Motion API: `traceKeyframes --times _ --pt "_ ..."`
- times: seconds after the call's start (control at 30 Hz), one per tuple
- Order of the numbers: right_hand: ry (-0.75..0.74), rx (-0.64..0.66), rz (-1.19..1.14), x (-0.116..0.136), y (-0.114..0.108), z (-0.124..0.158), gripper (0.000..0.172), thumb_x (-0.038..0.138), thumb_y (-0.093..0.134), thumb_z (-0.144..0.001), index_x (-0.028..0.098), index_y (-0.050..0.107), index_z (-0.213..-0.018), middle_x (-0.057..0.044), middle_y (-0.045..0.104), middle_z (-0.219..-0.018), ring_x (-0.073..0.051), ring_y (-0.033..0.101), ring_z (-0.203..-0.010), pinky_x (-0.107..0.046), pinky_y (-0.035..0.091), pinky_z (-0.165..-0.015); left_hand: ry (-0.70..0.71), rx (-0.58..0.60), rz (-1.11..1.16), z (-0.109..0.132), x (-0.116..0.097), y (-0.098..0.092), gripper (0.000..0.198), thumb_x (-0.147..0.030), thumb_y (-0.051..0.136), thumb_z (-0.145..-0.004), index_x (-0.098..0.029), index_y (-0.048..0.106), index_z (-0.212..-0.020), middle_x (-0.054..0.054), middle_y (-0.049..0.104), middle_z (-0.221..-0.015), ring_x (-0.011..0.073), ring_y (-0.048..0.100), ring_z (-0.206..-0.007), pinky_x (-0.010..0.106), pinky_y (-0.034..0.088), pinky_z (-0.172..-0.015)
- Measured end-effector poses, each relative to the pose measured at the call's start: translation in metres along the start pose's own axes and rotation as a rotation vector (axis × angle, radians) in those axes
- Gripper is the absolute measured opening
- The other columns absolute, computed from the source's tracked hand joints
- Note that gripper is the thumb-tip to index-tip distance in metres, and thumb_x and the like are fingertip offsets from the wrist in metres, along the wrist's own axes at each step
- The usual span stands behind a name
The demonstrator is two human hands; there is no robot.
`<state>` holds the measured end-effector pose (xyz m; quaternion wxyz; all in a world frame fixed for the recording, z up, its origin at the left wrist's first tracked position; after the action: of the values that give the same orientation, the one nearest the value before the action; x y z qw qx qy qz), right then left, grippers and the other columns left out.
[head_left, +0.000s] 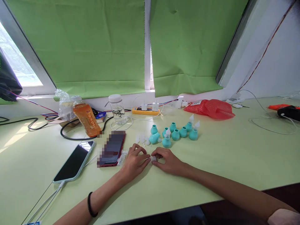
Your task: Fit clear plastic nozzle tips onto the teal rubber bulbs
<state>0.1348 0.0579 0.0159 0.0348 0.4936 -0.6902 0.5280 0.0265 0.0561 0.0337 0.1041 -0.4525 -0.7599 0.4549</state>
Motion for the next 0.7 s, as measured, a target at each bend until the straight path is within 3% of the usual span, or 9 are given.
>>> traceKeyframes --times 0.2,0.37,0.7 --pt "0.011 0.004 0.007 0.000 0.001 0.000 0.012 0.017 0.053 -0.071 0.016 0.053 -0.083 -0.002 0.056 -0.075 -0.012 0.048 -0.066 -0.025 0.042 -0.061 0.125 -0.089 -0.246 0.003 -0.014 -0.006 0.012 -0.019 0.050 -0.077 -0.022 0.062 -0.078 0.004 0.057 -0.079 0.0195 0.044 -0.081 0.034 0.033 -0.067" --pt "0.011 0.004 0.016 0.000 0.001 0.000 0.011 0.017 0.053 -0.071 0.016 0.052 -0.082 -0.001 0.055 -0.074 -0.012 0.048 -0.065 -0.025 0.041 -0.060 0.225 -0.087 -0.424 0.005 -0.026 -0.004 0.014 -0.012 0.048 -0.077 -0.018 0.059 -0.082 0.007 0.058 -0.086 0.0229 0.046 -0.087 0.040 0.030 -0.070" --pt "-0.003 0.017 0.036 0.000 0.001 0.000 0.010 0.019 0.053 -0.072 0.016 0.052 -0.082 -0.002 0.054 -0.073 -0.012 0.048 -0.065 -0.024 0.040 -0.059 0.220 -0.001 -0.312 0.004 -0.023 0.001 0.014 -0.012 0.046 -0.077 -0.016 0.057 -0.084 0.006 0.056 -0.080 0.0211 0.046 -0.085 0.036 0.035 -0.068"
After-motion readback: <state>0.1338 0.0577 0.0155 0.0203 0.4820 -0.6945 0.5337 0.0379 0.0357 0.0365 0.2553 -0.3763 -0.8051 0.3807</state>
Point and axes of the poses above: each hand's wrist, its own z-axis away from the middle knuckle, its own y-axis out of the palm, x = y × z, the point moved 7 cm from there along -z, towards the middle knuckle
